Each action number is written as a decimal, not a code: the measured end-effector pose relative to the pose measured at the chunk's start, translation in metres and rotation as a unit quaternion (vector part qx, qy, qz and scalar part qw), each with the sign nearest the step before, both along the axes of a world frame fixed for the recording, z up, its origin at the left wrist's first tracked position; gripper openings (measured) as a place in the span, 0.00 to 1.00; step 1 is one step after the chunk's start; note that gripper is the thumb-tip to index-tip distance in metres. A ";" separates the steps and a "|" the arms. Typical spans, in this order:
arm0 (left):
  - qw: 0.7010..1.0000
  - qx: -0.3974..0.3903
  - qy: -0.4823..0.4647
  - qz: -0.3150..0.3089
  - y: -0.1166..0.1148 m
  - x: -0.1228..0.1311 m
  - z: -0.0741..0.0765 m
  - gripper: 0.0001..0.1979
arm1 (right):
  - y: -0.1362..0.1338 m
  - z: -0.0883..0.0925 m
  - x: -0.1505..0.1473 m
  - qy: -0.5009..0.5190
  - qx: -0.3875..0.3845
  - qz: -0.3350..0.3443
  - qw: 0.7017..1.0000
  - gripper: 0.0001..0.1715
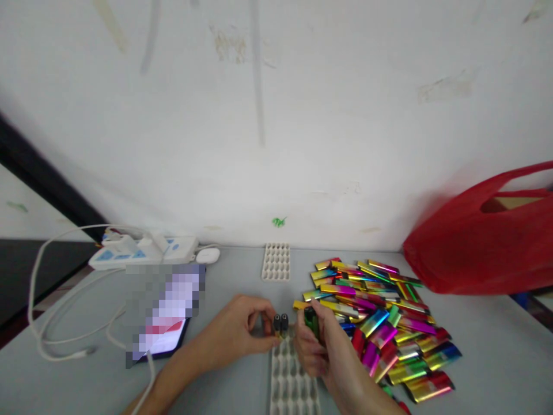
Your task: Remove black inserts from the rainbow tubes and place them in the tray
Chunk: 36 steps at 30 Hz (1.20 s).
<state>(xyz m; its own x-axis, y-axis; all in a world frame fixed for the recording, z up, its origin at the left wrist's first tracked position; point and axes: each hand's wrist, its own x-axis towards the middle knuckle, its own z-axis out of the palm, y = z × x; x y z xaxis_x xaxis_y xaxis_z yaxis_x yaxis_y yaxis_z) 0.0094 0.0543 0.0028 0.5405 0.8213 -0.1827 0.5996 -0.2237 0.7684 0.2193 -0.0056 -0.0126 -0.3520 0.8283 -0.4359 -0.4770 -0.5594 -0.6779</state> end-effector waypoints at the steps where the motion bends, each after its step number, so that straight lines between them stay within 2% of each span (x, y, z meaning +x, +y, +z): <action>1: 1.000 0.001 0.000 0.001 0.000 0.000 0.000 0.10 | 0.000 0.001 0.000 0.000 -0.002 -0.001 1.000 0.42; 10: 1.000 0.000 -0.007 -0.003 0.001 -0.001 -0.005 0.09 | -0.004 0.007 -0.003 -0.009 0.018 -0.018 1.000 0.41; 13: 1.000 -0.001 -0.008 0.001 0.000 0.000 -0.004 0.09 | -0.003 0.002 0.000 0.008 0.007 -0.010 1.000 0.41; 18: 1.000 0.001 -0.012 -0.006 0.000 0.000 -0.001 0.09 | 0.000 -0.010 0.004 0.031 0.019 0.040 0.999 0.40; 29: 1.000 0.007 -0.015 -0.010 0.000 0.000 -0.002 0.09 | -0.009 -0.007 -0.002 -0.042 0.017 -0.036 0.998 0.33; 33: 1.000 0.002 -0.012 -0.006 0.000 0.000 -0.001 0.10 | -0.006 -0.009 -0.001 -0.029 -0.002 -0.018 0.999 0.36; 36: 1.000 0.006 -0.011 -0.009 0.000 0.000 -0.004 0.09 | -0.002 -0.008 0.000 -0.003 0.012 0.000 1.000 0.40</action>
